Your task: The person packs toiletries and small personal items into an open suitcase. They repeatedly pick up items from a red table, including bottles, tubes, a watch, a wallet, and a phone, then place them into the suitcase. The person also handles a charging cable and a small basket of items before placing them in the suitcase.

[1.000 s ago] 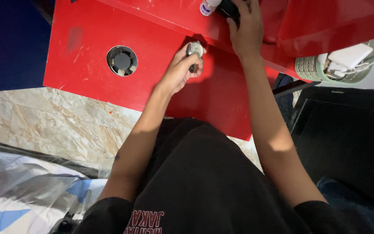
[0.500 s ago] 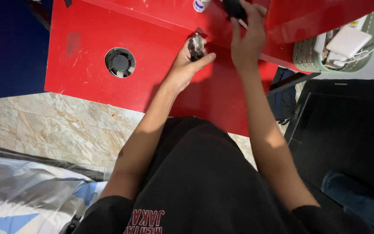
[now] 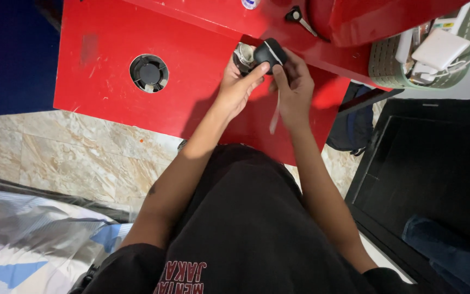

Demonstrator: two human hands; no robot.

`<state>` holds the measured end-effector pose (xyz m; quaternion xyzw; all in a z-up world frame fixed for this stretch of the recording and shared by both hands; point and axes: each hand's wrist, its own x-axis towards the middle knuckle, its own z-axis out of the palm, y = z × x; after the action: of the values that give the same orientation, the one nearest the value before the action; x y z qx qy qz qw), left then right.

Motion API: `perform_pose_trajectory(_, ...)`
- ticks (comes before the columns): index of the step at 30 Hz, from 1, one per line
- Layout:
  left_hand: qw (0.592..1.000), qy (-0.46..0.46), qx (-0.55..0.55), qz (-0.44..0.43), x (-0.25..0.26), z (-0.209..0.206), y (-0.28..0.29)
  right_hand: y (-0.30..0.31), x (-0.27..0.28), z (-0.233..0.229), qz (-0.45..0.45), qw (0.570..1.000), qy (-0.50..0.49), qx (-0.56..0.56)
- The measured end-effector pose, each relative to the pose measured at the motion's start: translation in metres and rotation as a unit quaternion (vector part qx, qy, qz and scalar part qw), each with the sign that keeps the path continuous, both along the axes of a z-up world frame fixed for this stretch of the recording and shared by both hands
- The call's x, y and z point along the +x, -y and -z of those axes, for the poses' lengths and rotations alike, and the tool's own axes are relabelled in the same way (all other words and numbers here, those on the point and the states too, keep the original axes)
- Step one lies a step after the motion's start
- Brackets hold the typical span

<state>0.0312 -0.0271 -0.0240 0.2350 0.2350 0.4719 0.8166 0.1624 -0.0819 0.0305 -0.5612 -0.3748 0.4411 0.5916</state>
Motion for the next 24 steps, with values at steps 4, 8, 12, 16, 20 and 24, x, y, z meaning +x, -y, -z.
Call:
perform_pose_trajectory(4,1.000,-0.017,-0.003,0.022,-0.013,0.002,-0.003,0.001,0.004,-0.008,-0.066,0.997,-0.037,-0.019)
perform_pose_trajectory(8,0.989,-0.091,0.113,-0.033,-0.029,-0.012,0.005,0.009,0.005,-0.012,-0.124,0.985,-0.060,-0.101)
perform_pose_trajectory(12,0.956,-0.163,0.233,-0.072,-0.056,-0.039,0.026,0.017,0.004,-0.013,-0.157,0.939,-0.238,-0.194)
perform_pose_trajectory(16,0.784,-0.437,0.432,-0.091,-0.090,-0.057,0.069,0.030,-0.003,-0.008,-0.249,0.868,-0.360,-0.236)
perform_pose_trajectory(20,0.758,-0.497,0.405,-0.122,-0.119,-0.063,0.129,0.044,-0.023,0.002,-0.368,0.864,-0.259,-0.224)
perform_pose_trajectory(24,0.865,-0.475,0.119,-0.108,-0.149,-0.056,0.196,0.061,-0.064,0.001,-0.432,0.849,-0.224,-0.207)
